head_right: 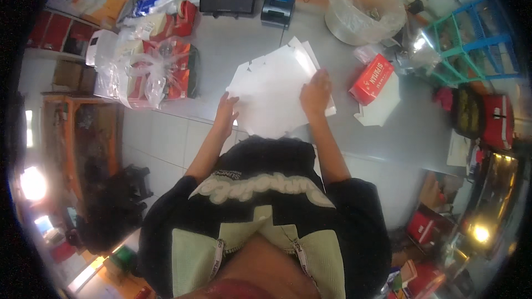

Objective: The person assembles flat-packed cardboard boxes on a metal counter. They fold the box flaps, insert red printed inserts, and stack the finished boxes. The person then carries the stack to a nearby desk and places it on top of other boxes.

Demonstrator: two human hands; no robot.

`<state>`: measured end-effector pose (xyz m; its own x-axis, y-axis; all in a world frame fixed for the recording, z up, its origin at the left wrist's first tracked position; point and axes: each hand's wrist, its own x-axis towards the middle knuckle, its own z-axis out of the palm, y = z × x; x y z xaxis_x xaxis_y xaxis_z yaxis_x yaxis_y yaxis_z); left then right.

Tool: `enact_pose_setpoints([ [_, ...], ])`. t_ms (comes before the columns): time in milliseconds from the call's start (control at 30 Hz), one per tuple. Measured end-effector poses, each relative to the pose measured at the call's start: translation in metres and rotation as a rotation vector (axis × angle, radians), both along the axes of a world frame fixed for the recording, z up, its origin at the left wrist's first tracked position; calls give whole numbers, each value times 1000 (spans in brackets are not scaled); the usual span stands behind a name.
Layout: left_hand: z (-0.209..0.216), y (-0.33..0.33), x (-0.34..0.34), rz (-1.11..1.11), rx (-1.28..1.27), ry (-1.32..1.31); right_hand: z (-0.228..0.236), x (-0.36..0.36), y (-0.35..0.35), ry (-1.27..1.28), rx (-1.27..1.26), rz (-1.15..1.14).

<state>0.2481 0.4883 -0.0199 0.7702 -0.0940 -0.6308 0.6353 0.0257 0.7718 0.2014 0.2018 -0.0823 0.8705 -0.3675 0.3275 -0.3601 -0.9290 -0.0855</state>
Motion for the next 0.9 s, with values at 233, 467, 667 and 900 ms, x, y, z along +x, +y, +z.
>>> enact_pose_setpoints([
  [233,-2,16,32,-269,625,-913,54,6,-3,-153,436,18],
  [467,157,-16,148,-980,169,-849,226,-21,21,-138,742,443],
  [667,149,-49,100,-914,297,-1553,266,-9,47,14,1278,310],
  [900,137,-44,49,-1013,182,-1382,249,-20,41,-89,1334,436],
])
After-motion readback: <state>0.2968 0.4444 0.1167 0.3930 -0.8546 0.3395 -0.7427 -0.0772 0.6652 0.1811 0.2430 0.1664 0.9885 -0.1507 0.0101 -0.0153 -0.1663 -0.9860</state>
